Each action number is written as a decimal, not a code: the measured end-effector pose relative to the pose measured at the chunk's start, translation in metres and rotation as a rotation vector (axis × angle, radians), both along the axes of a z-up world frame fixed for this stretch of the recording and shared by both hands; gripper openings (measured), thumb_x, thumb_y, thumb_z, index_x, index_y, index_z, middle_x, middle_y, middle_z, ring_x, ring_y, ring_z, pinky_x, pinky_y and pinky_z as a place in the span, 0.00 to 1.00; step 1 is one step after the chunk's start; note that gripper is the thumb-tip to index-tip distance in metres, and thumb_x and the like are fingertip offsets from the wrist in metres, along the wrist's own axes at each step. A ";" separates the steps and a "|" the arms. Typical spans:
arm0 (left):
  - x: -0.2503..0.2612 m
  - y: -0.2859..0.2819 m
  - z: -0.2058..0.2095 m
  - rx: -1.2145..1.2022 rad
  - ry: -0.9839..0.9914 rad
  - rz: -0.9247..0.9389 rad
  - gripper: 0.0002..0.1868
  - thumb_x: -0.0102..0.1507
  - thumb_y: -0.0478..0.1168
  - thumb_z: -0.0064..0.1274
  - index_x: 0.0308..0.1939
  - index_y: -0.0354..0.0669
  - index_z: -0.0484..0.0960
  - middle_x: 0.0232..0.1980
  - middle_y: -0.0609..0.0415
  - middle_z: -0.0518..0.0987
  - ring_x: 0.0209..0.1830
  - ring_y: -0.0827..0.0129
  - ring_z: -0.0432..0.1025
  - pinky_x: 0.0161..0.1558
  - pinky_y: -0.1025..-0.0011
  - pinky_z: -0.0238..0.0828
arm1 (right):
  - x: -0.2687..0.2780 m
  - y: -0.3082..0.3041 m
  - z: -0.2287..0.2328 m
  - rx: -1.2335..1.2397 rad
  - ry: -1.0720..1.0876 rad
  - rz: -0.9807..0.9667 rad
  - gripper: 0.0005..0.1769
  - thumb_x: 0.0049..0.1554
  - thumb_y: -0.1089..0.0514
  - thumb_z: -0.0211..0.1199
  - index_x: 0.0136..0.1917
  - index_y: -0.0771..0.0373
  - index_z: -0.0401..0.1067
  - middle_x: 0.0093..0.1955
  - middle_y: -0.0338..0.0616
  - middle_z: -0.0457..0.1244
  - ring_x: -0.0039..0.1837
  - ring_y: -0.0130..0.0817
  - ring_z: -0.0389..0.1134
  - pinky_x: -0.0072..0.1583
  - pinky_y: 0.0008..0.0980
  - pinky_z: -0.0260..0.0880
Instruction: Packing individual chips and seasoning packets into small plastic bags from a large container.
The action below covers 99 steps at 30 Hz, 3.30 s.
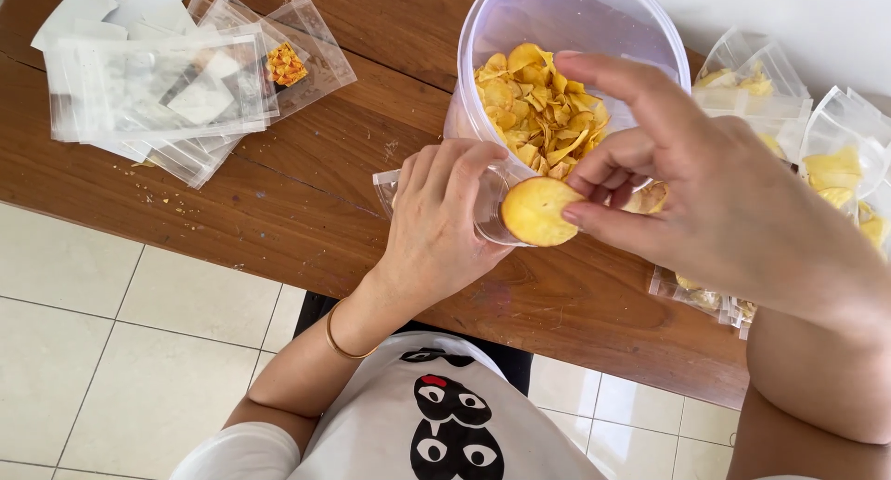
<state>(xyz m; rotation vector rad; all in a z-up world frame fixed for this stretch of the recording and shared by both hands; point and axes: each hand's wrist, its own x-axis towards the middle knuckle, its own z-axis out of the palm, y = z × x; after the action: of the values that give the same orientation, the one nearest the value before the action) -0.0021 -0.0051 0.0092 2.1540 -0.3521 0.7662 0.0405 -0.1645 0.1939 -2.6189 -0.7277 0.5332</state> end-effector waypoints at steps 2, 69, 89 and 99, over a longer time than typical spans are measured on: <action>0.000 -0.001 -0.001 0.029 -0.024 0.005 0.31 0.60 0.55 0.67 0.56 0.44 0.70 0.51 0.50 0.75 0.46 0.52 0.71 0.50 0.57 0.65 | -0.002 0.008 -0.008 0.004 -0.045 -0.018 0.50 0.50 0.57 0.71 0.80 0.45 0.50 0.44 0.36 0.76 0.41 0.30 0.77 0.54 0.31 0.74; -0.007 -0.006 -0.009 -0.263 0.181 -0.076 0.35 0.50 0.42 0.66 0.57 0.48 0.64 0.46 0.58 0.73 0.46 0.68 0.71 0.60 0.61 0.59 | 0.080 -0.034 -0.060 -0.208 0.044 0.117 0.11 0.62 0.52 0.61 0.51 0.54 0.81 0.54 0.37 0.68 0.54 0.30 0.68 0.60 0.36 0.62; -0.016 -0.016 -0.001 -0.139 0.006 0.017 0.37 0.57 0.58 0.67 0.58 0.46 0.66 0.55 0.59 0.74 0.52 0.64 0.73 0.59 0.59 0.52 | -0.025 -0.011 -0.044 0.073 -0.547 0.347 0.02 0.60 0.55 0.71 0.46 0.53 0.80 0.43 0.34 0.63 0.47 0.32 0.64 0.57 0.39 0.53; -0.016 -0.013 0.018 -0.161 -0.052 0.091 0.31 0.65 0.59 0.52 0.58 0.39 0.64 0.51 0.49 0.72 0.47 0.57 0.71 0.52 0.60 0.62 | -0.031 -0.004 -0.032 0.103 -0.350 0.319 0.18 0.65 0.50 0.54 0.62 0.56 0.78 0.54 0.45 0.60 0.42 0.33 0.59 0.49 0.38 0.63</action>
<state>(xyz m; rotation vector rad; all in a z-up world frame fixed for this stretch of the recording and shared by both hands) -0.0178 -0.0182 0.0274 2.0124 -0.2126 0.8726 0.0099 -0.1687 0.1621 -2.5380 -1.2598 0.1107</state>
